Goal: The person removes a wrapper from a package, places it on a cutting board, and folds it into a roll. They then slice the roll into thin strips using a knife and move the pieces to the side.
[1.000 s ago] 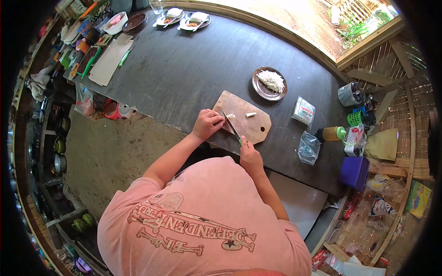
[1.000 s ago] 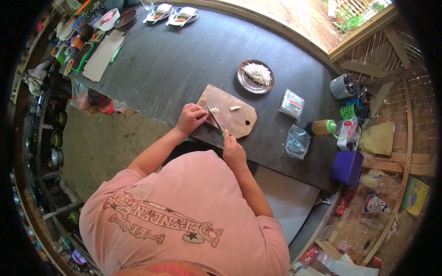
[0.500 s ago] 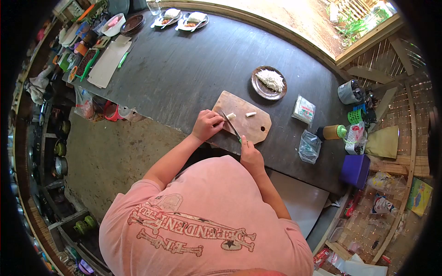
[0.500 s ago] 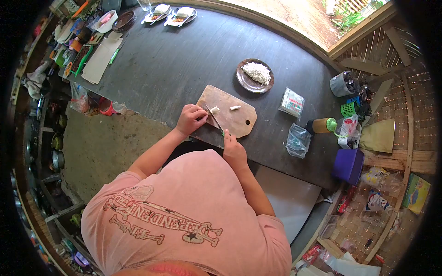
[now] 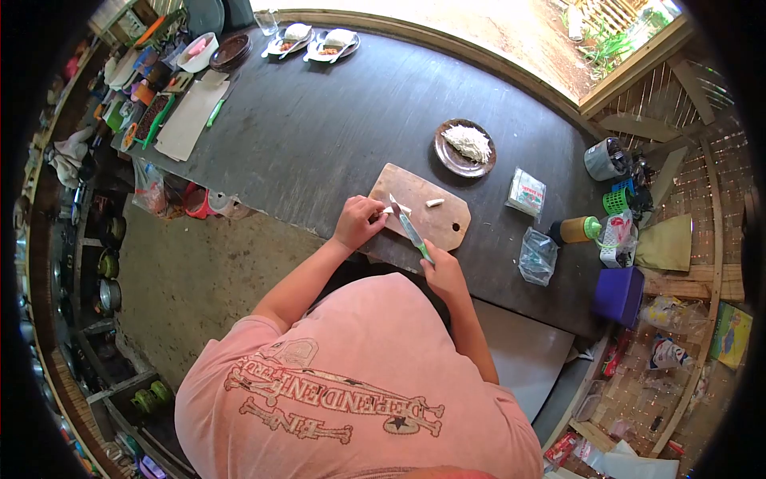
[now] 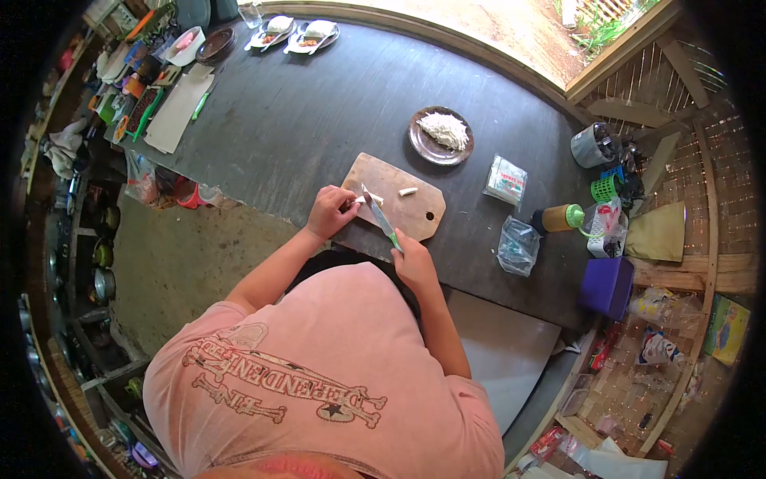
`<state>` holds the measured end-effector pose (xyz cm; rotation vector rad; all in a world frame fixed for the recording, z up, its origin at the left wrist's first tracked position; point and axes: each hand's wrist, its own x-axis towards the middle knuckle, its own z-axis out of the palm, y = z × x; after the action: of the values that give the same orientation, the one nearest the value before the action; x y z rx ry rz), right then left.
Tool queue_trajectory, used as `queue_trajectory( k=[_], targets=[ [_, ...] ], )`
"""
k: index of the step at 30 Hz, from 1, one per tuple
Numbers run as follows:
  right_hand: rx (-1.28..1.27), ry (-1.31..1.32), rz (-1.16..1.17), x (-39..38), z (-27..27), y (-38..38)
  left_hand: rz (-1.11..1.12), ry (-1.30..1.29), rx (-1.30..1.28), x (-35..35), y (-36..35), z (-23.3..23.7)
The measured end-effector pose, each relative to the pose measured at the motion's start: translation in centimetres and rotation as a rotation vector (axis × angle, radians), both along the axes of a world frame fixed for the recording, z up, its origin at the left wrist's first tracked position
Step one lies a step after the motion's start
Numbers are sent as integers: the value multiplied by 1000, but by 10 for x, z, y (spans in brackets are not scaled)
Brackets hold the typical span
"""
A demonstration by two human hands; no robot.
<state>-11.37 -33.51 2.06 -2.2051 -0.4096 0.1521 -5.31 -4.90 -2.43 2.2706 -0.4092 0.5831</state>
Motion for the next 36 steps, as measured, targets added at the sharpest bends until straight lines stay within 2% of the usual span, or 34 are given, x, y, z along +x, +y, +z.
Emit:
queue_trajectory(
  k=[4, 6, 11, 14, 16, 20, 22, 24, 27, 33, 36],
  targets=[
    [37, 52, -84, -20, 16, -21, 9, -13, 28, 11, 8, 5],
    [-25, 67, -144, -27, 20, -30, 40, 15, 61, 23, 11, 8],
    [32, -50, -227, -36, -5, -40, 21, -17, 155, 63, 8, 18],
    [21, -84, -290, -39, -11, -40, -80, 71, 232, 74, 1, 27],
    [-1, -77, -345, -40, -12, -40, -26, 86, 347, 68, -8, 41],
    [-5, -99, -434, -41, -19, -50, -171, 37, 314, 52, -22, 54],
    [0, -111, -441, -42, -21, -55, -346, 78, 340, 46, -27, 58],
    [4, -124, -445, -46, -22, -58, -383, 93, 408, 46, -23, 47],
    [30, -116, -461, -52, -26, -59, -348, 204, 413, 50, -21, 41],
    [35, -71, -468, -58, -30, -57, -245, 125, 563, 58, -22, 57],
    [51, -105, -469, -57, -30, -55, -250, 29, 472, 66, -42, 60]
  ],
)
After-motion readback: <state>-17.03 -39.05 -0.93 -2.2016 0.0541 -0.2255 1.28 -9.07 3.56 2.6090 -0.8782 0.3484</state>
